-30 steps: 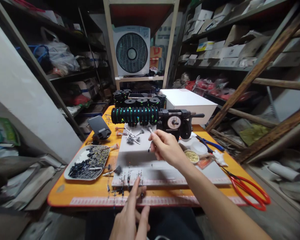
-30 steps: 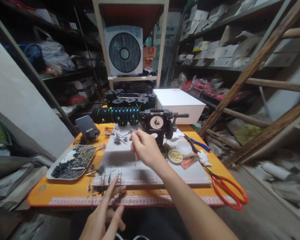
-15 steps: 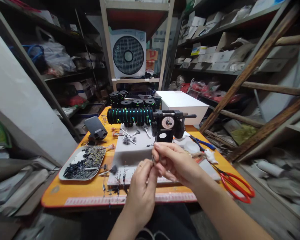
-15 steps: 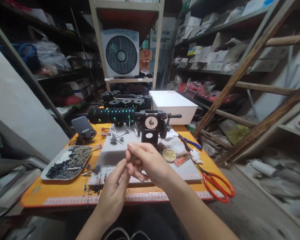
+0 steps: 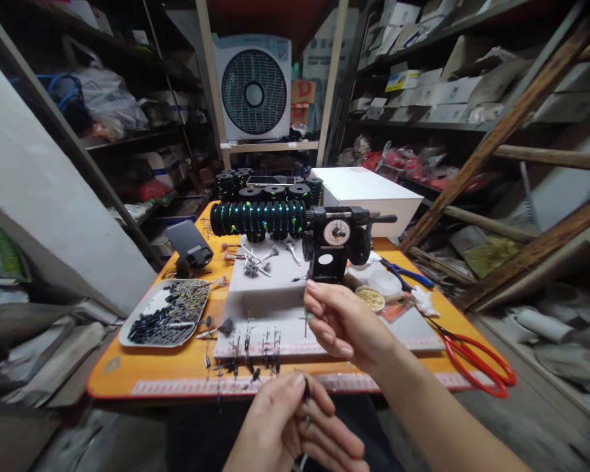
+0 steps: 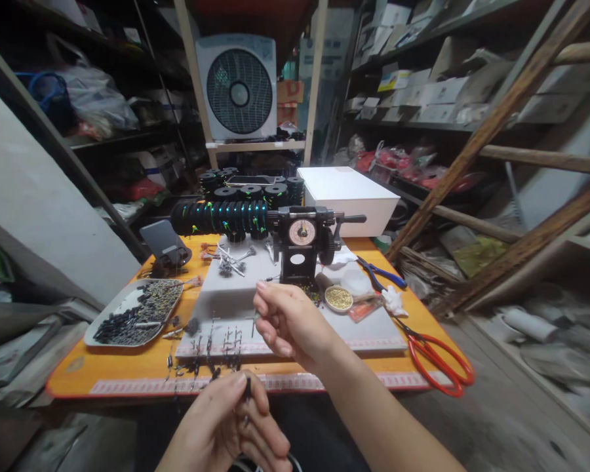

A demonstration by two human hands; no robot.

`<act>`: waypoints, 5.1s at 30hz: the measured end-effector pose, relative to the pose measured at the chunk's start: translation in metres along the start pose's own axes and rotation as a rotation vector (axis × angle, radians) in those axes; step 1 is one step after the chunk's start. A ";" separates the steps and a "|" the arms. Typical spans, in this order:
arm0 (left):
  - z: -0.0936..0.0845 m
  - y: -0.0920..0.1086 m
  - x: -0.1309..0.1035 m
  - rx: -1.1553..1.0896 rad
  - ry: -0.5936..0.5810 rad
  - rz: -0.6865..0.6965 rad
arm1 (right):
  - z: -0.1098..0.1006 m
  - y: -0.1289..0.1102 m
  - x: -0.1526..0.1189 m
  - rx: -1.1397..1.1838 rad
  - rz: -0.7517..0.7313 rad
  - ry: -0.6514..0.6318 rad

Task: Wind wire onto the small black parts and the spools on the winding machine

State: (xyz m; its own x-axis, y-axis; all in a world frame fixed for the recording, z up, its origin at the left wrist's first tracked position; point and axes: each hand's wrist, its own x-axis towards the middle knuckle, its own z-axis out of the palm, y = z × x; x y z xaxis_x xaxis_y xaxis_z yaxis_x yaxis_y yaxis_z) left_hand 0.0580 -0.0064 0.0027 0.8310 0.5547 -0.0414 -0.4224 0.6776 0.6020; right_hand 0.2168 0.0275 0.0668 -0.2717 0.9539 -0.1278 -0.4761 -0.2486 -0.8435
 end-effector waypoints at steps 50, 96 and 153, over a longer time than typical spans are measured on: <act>0.012 0.012 0.026 0.472 0.355 0.301 | 0.003 -0.004 0.014 0.200 0.067 0.051; -0.005 0.000 0.006 0.585 0.365 0.207 | 0.002 -0.016 0.004 -0.099 -0.100 -0.035; -0.002 0.002 0.019 0.019 0.107 0.135 | -0.006 -0.003 0.010 0.070 0.063 -0.017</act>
State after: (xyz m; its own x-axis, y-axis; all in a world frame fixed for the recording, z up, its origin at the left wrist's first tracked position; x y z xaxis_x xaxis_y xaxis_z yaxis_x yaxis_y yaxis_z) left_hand 0.0720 0.0062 0.0009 0.7237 0.6887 -0.0433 -0.5197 0.5853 0.6224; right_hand 0.2208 0.0384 0.0649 -0.3169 0.9332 -0.1696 -0.5149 -0.3195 -0.7955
